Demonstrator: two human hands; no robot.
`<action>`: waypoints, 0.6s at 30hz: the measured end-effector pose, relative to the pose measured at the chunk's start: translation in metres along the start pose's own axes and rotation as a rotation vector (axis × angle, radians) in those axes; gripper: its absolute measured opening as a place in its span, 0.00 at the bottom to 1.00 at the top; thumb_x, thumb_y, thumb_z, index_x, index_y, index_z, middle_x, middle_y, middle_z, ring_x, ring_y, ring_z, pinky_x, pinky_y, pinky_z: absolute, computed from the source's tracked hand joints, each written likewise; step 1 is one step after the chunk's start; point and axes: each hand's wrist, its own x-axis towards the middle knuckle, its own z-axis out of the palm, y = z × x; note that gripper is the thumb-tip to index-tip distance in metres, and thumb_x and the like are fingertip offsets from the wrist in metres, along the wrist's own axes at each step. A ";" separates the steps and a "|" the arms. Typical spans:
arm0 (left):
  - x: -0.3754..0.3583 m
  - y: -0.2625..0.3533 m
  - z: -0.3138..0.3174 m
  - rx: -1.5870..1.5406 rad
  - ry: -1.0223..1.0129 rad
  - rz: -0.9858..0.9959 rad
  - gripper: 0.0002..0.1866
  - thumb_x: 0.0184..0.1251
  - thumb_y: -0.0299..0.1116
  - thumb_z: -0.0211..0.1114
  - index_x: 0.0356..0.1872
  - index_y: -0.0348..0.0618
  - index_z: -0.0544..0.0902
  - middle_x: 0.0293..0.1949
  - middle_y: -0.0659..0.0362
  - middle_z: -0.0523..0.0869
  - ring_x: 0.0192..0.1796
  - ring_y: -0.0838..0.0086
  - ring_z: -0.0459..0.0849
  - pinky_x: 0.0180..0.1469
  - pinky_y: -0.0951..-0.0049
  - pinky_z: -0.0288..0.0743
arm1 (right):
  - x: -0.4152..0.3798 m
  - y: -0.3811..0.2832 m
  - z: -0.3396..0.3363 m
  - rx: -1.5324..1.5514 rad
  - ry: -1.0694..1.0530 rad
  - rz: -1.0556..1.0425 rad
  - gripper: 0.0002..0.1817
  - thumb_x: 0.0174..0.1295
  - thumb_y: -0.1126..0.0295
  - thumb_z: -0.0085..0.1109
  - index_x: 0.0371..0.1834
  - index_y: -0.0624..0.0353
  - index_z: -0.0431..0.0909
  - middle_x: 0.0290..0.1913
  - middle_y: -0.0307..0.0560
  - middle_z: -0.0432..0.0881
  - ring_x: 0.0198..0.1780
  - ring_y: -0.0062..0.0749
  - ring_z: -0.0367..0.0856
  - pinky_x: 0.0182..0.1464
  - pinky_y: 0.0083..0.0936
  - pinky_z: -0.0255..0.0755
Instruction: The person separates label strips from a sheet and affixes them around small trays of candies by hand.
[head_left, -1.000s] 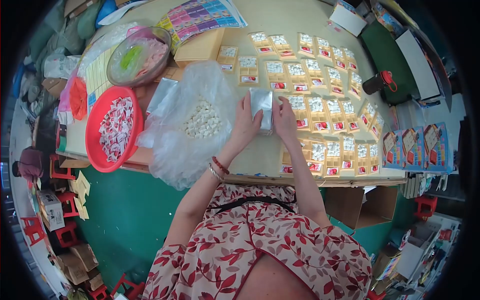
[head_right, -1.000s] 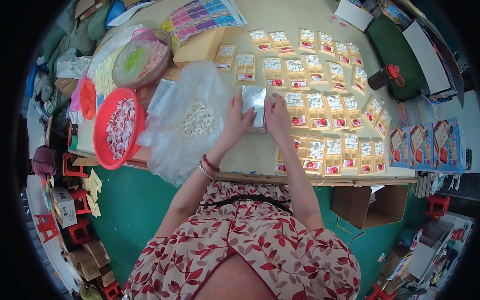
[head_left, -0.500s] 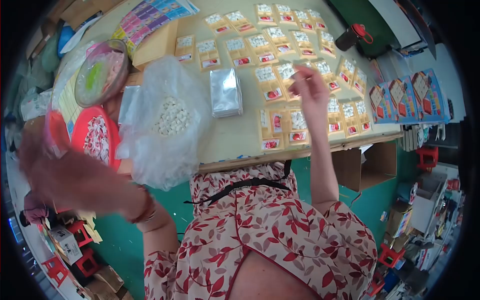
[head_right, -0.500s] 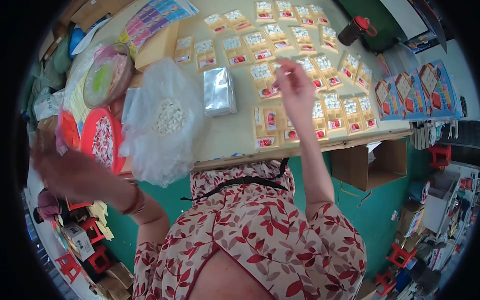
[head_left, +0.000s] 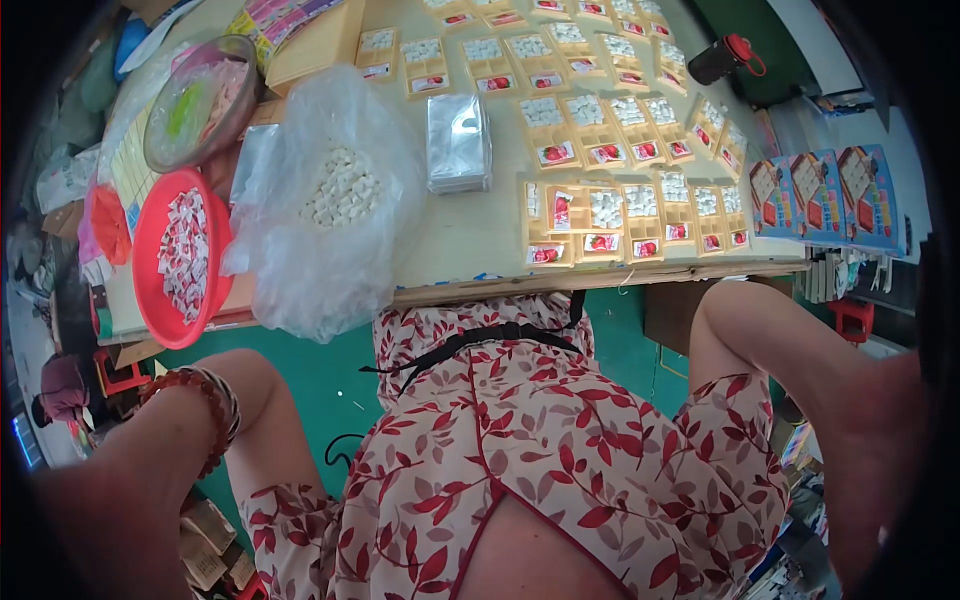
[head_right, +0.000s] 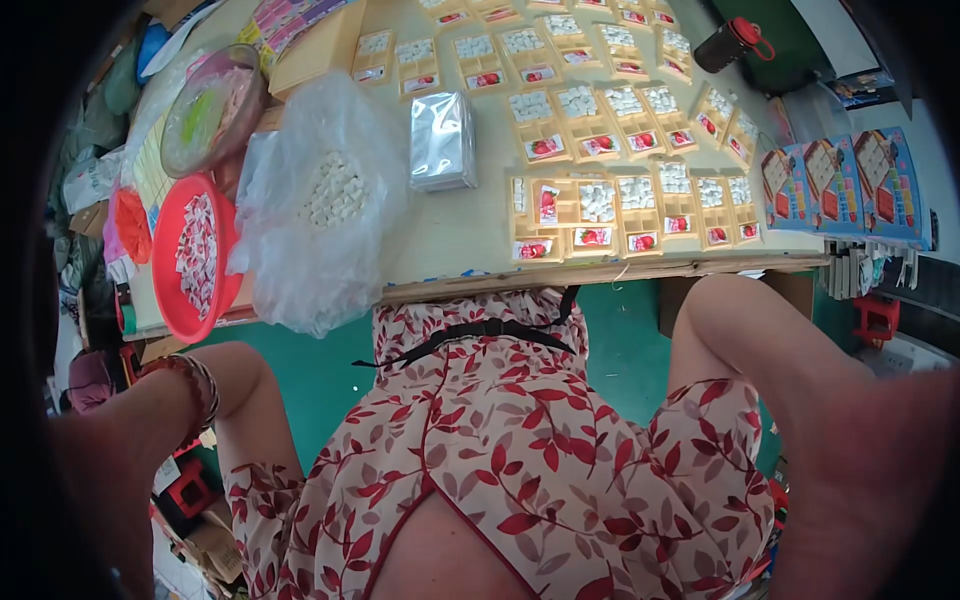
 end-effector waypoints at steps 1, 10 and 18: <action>-0.003 -0.003 0.000 -0.007 0.010 -0.007 0.33 0.67 0.52 0.52 0.68 0.49 0.57 0.65 0.52 0.64 0.62 0.60 0.68 0.62 0.53 0.64 | 0.002 0.012 0.012 -0.004 -0.004 0.004 0.36 0.60 0.43 0.50 0.66 0.51 0.55 0.63 0.43 0.63 0.58 0.42 0.68 0.53 0.38 0.64; -0.018 0.003 -0.006 0.068 0.062 -0.059 0.33 0.67 0.52 0.52 0.67 0.48 0.57 0.64 0.52 0.65 0.61 0.60 0.68 0.62 0.53 0.64 | -0.001 0.028 0.016 0.092 -0.037 0.001 0.35 0.60 0.44 0.50 0.66 0.51 0.56 0.62 0.43 0.64 0.57 0.42 0.68 0.53 0.38 0.64; -0.035 0.005 0.008 0.099 0.161 -0.047 0.32 0.67 0.52 0.51 0.67 0.47 0.58 0.64 0.51 0.65 0.61 0.59 0.69 0.61 0.53 0.65 | 0.009 0.054 0.051 0.124 -0.104 -0.050 0.34 0.60 0.44 0.49 0.65 0.51 0.57 0.62 0.43 0.64 0.57 0.41 0.68 0.53 0.38 0.64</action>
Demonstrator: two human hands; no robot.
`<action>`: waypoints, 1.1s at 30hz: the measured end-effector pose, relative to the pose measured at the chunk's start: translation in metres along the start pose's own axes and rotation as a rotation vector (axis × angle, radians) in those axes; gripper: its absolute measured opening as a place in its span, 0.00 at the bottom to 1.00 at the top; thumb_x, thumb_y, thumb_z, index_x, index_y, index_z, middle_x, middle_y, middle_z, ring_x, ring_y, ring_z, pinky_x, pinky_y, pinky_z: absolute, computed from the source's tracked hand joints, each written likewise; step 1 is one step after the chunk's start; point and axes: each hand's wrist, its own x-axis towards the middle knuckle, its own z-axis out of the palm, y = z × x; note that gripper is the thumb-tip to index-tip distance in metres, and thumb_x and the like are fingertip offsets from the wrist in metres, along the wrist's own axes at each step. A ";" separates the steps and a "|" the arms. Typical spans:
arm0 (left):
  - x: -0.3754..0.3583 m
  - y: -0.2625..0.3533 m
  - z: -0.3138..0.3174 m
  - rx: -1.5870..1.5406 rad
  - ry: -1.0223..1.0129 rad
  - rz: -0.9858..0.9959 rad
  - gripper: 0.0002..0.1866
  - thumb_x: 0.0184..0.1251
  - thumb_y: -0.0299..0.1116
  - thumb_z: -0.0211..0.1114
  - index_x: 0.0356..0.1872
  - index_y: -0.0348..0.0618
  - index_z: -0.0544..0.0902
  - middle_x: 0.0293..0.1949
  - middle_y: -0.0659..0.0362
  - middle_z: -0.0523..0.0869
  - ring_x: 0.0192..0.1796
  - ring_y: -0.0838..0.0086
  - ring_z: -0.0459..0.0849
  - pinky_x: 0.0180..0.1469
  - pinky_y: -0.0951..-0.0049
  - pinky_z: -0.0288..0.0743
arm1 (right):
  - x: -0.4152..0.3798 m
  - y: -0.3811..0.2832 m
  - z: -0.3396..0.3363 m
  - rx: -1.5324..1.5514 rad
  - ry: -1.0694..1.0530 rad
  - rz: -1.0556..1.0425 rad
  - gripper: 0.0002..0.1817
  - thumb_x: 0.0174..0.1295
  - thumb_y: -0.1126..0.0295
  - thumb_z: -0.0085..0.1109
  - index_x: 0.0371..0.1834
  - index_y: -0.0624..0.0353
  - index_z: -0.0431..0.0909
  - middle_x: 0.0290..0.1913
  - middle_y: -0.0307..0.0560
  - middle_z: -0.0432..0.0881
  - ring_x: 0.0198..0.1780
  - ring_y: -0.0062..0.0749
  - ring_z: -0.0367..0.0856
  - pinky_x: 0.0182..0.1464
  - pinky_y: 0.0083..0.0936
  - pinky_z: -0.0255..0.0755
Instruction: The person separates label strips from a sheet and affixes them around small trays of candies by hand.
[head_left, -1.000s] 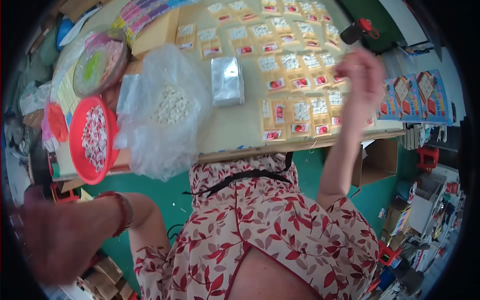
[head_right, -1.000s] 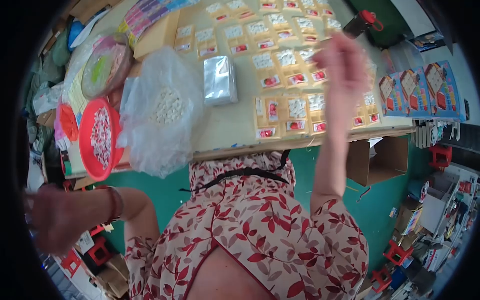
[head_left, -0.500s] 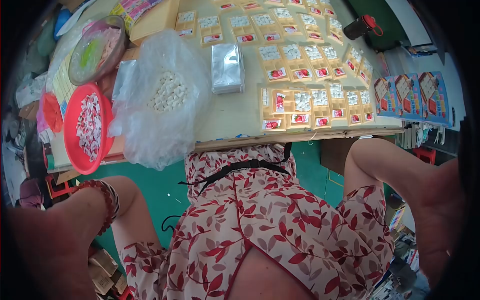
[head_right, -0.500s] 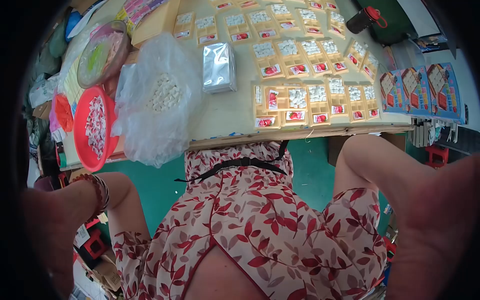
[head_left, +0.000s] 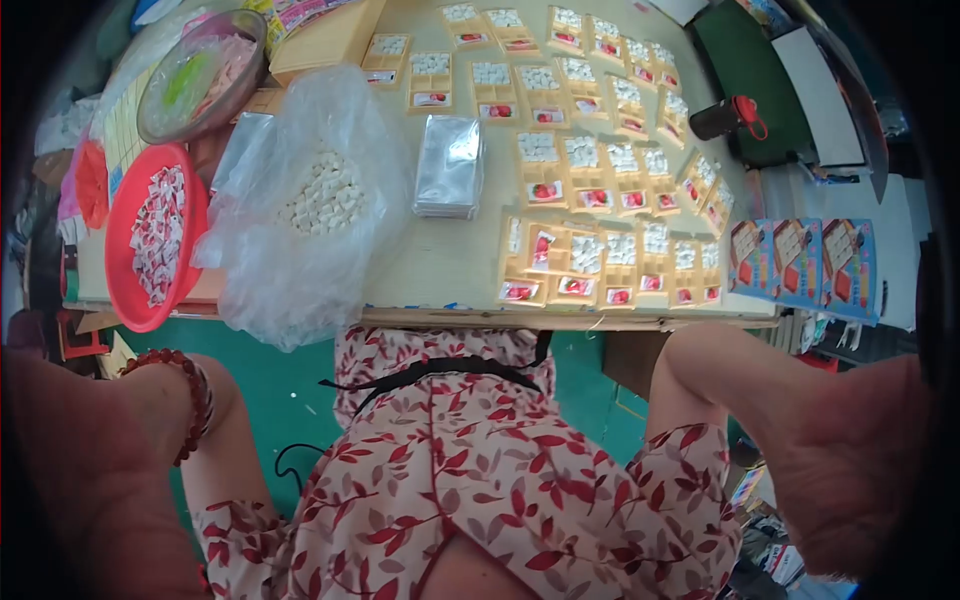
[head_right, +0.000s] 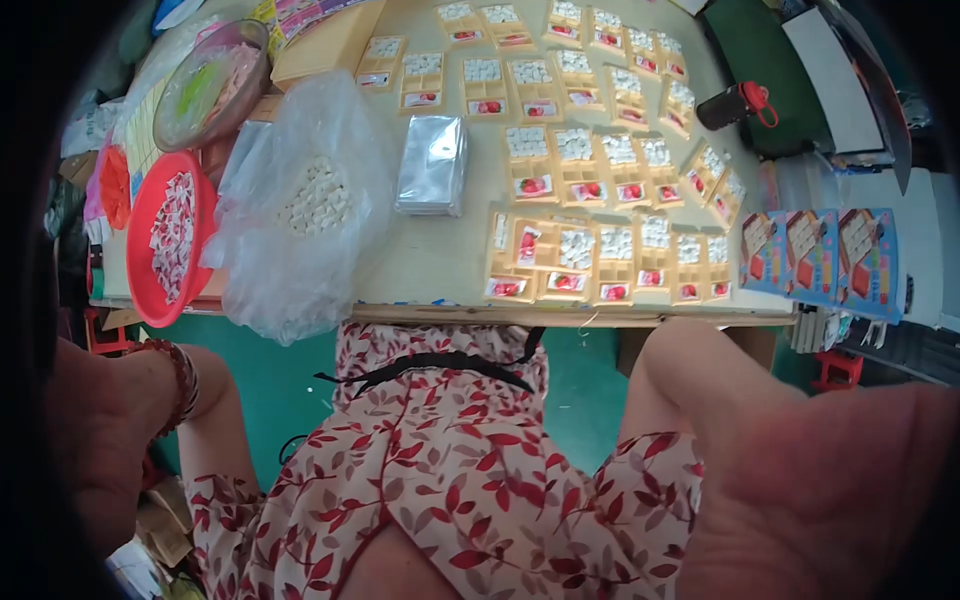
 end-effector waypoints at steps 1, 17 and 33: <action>0.004 -0.002 -0.002 -0.014 -0.014 -0.006 0.32 0.67 0.52 0.51 0.67 0.47 0.58 0.64 0.51 0.65 0.61 0.59 0.69 0.61 0.53 0.65 | -0.002 -0.004 -0.004 -0.007 0.020 0.003 0.34 0.60 0.44 0.49 0.65 0.51 0.57 0.61 0.43 0.64 0.57 0.41 0.68 0.53 0.38 0.64; 0.025 -0.004 -0.015 -0.062 -0.051 -0.148 0.31 0.67 0.51 0.50 0.65 0.46 0.59 0.62 0.50 0.66 0.60 0.58 0.70 0.60 0.52 0.65 | -0.017 0.007 0.004 0.019 0.134 0.080 0.33 0.60 0.45 0.49 0.64 0.51 0.59 0.60 0.43 0.66 0.56 0.41 0.69 0.52 0.38 0.64; 0.021 0.003 -0.011 -0.081 0.017 -0.180 0.30 0.67 0.50 0.50 0.64 0.44 0.61 0.61 0.49 0.67 0.58 0.56 0.70 0.60 0.52 0.66 | -0.035 -0.031 -0.072 0.043 0.140 0.045 0.31 0.60 0.46 0.49 0.63 0.50 0.61 0.59 0.43 0.67 0.55 0.40 0.69 0.52 0.38 0.64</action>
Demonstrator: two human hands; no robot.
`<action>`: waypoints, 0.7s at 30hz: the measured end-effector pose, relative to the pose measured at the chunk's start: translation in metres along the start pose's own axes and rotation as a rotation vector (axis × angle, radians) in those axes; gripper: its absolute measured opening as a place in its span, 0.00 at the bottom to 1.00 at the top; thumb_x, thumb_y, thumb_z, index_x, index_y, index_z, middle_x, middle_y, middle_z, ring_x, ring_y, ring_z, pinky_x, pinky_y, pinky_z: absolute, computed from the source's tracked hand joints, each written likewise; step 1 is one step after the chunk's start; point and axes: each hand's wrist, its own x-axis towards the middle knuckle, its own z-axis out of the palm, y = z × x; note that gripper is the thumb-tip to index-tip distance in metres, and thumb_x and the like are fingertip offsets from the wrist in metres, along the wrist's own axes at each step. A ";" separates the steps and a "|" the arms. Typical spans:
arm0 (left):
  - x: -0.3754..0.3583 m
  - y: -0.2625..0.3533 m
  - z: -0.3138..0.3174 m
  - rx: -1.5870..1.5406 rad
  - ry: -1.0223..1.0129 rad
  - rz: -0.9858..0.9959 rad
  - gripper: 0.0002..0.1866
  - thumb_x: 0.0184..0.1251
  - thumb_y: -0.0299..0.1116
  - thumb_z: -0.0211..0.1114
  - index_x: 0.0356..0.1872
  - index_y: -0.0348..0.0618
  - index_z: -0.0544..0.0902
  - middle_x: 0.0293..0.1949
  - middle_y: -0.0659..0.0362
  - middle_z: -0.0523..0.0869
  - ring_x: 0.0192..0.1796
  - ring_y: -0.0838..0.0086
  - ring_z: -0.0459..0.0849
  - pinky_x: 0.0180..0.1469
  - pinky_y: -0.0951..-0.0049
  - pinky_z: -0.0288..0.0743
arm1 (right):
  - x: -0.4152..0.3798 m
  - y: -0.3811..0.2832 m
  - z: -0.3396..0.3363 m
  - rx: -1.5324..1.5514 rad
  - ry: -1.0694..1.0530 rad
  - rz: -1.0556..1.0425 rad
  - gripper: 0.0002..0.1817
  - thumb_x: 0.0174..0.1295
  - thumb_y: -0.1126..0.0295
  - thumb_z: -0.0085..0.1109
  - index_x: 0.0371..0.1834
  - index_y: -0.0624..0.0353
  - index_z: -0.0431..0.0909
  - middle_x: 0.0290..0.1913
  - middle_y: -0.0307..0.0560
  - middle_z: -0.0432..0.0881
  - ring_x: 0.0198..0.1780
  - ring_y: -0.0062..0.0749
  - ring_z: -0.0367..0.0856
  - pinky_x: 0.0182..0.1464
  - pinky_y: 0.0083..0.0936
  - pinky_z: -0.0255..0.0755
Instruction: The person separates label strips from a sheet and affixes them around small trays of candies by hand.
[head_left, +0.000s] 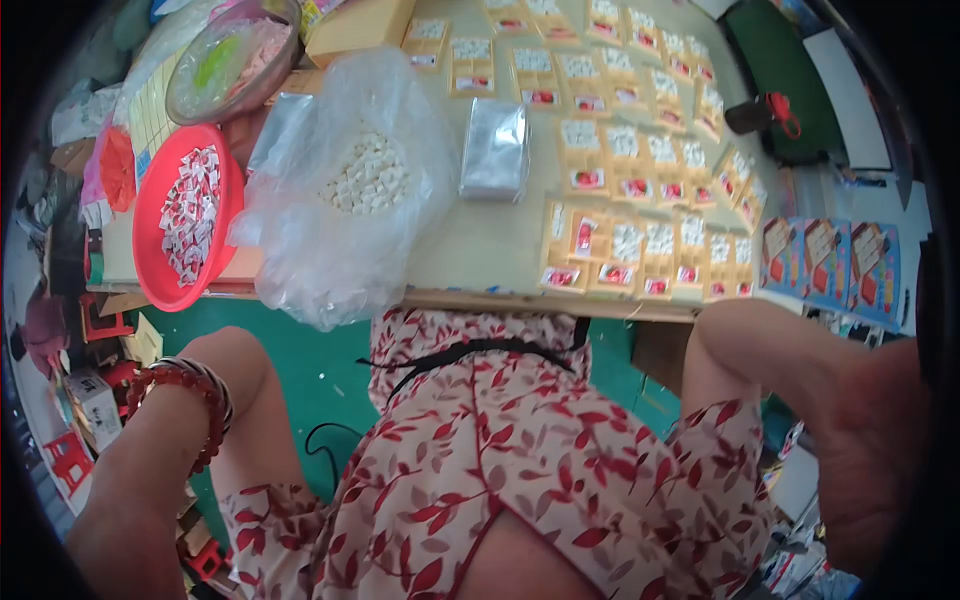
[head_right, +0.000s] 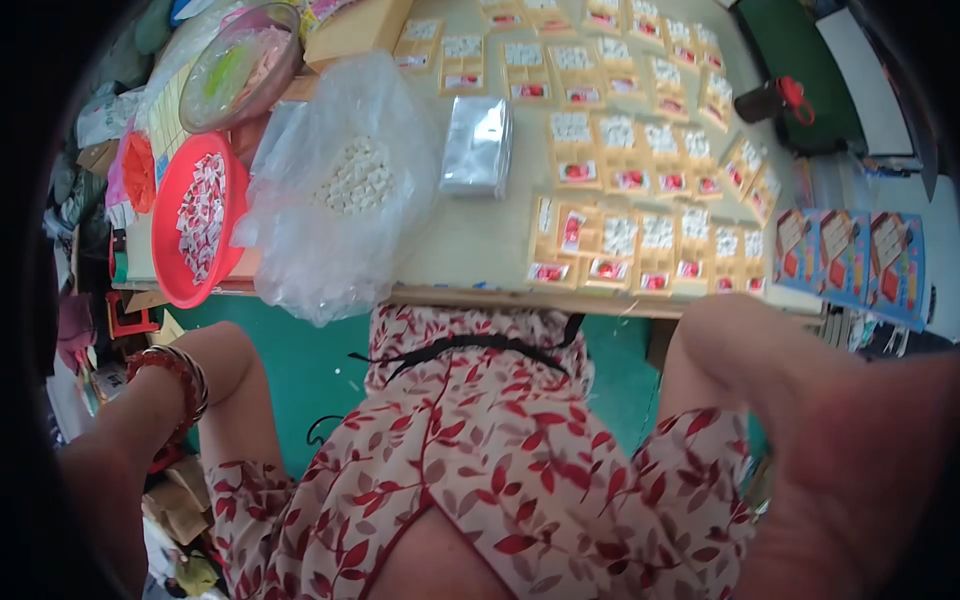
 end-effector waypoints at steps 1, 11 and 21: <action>-0.005 0.001 0.003 0.007 0.021 0.026 0.29 0.67 0.50 0.49 0.64 0.44 0.61 0.61 0.49 0.67 0.58 0.56 0.70 0.59 0.52 0.66 | 0.004 0.001 0.004 0.010 -0.019 -0.028 0.31 0.60 0.46 0.49 0.63 0.50 0.61 0.59 0.43 0.67 0.55 0.40 0.69 0.52 0.38 0.64; -0.027 -0.007 0.022 -0.010 0.149 0.105 0.29 0.67 0.50 0.49 0.63 0.43 0.61 0.60 0.48 0.68 0.58 0.56 0.71 0.59 0.52 0.66 | 0.024 0.014 0.022 0.029 -0.115 -0.132 0.30 0.60 0.47 0.49 0.62 0.50 0.62 0.58 0.44 0.68 0.54 0.40 0.70 0.52 0.38 0.64; -0.026 -0.014 0.022 -0.030 0.166 0.039 0.28 0.67 0.50 0.48 0.62 0.42 0.62 0.59 0.48 0.69 0.57 0.55 0.71 0.58 0.51 0.67 | 0.017 0.015 0.003 0.046 -0.083 -0.104 0.29 0.60 0.48 0.49 0.61 0.50 0.63 0.57 0.44 0.68 0.53 0.40 0.70 0.51 0.38 0.64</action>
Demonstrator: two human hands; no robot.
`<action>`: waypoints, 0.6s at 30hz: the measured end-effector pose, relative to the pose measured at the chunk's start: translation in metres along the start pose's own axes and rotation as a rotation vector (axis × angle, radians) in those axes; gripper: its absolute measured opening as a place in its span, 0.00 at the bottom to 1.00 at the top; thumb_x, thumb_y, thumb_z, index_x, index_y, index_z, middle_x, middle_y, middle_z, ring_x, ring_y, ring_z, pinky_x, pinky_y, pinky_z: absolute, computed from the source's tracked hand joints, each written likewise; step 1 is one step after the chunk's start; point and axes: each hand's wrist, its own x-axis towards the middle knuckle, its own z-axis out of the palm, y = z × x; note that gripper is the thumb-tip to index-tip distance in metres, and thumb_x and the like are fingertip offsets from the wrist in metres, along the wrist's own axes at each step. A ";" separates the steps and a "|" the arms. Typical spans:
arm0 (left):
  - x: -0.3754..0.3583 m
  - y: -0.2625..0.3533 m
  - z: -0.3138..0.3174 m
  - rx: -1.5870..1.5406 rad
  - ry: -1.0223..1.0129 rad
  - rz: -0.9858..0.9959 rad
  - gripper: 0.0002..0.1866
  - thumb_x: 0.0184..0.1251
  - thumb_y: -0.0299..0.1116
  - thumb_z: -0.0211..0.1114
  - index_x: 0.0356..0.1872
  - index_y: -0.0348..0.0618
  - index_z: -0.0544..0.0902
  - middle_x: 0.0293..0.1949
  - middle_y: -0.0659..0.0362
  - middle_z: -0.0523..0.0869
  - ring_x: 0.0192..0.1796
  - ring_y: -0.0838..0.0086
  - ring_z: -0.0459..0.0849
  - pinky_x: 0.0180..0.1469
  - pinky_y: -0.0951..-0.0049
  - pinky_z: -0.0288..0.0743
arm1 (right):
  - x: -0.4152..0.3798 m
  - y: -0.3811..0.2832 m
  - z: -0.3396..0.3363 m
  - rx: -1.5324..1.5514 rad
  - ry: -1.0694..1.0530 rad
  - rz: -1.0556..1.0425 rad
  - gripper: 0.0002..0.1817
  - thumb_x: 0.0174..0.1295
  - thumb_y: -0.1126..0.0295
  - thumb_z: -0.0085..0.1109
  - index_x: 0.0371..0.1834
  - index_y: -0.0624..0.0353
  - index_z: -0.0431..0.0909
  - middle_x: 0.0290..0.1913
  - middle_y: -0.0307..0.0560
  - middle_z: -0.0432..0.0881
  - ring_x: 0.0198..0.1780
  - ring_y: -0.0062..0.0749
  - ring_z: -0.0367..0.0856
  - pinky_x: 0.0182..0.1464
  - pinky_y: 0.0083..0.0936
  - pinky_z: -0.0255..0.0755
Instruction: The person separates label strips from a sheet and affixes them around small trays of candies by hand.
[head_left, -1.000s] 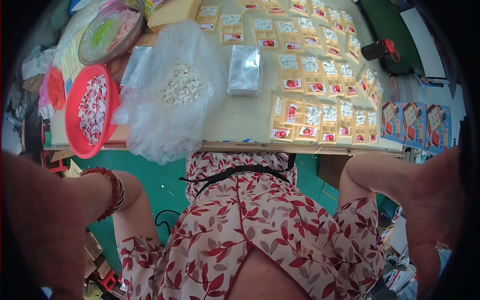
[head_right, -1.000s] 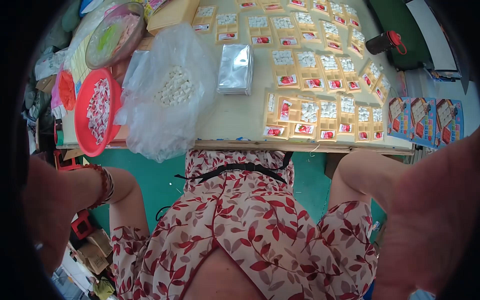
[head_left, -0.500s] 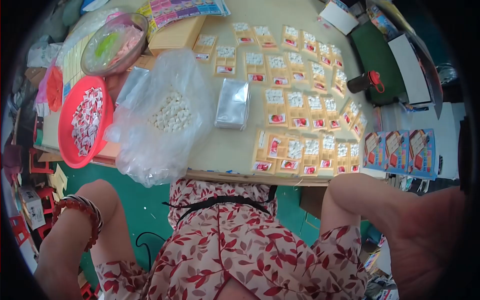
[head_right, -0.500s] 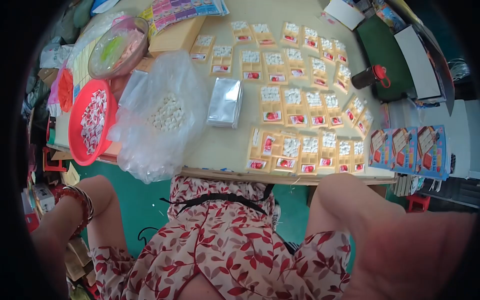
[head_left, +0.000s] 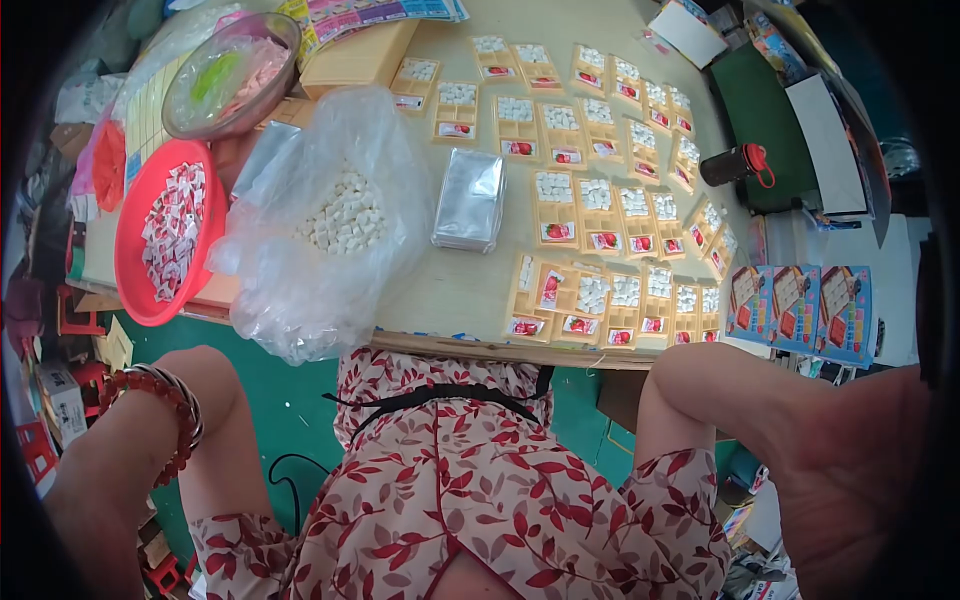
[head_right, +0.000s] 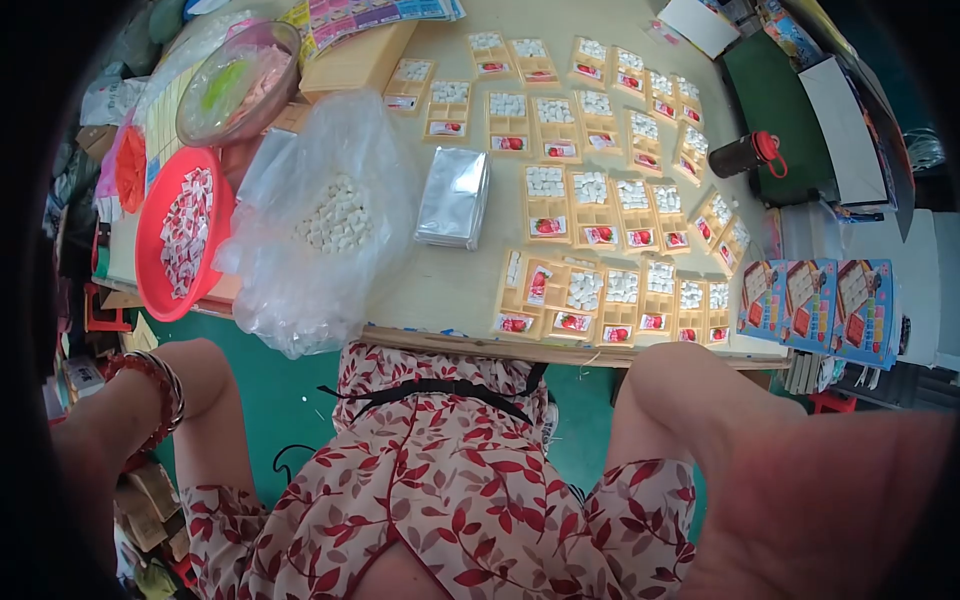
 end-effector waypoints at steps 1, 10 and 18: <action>-0.001 0.000 0.000 0.000 0.004 -0.008 0.28 0.67 0.50 0.48 0.62 0.42 0.62 0.59 0.48 0.69 0.57 0.55 0.71 0.58 0.51 0.67 | -0.001 -0.001 -0.002 0.003 0.002 0.005 0.29 0.60 0.48 0.49 0.61 0.50 0.63 0.57 0.44 0.69 0.53 0.40 0.70 0.51 0.38 0.64; -0.004 -0.010 0.002 -0.038 0.031 -0.033 0.28 0.67 0.49 0.48 0.61 0.41 0.63 0.58 0.47 0.70 0.56 0.54 0.72 0.58 0.51 0.67 | -0.004 0.004 0.004 -0.003 0.014 -0.007 0.28 0.60 0.48 0.49 0.60 0.50 0.64 0.56 0.44 0.69 0.53 0.39 0.70 0.51 0.38 0.64; -0.005 -0.006 -0.002 -0.052 0.048 -0.082 0.27 0.68 0.49 0.47 0.60 0.40 0.64 0.58 0.47 0.70 0.56 0.53 0.72 0.58 0.51 0.68 | -0.011 -0.012 -0.022 0.007 0.039 0.010 0.27 0.60 0.49 0.49 0.60 0.50 0.65 0.55 0.44 0.70 0.52 0.39 0.71 0.51 0.38 0.64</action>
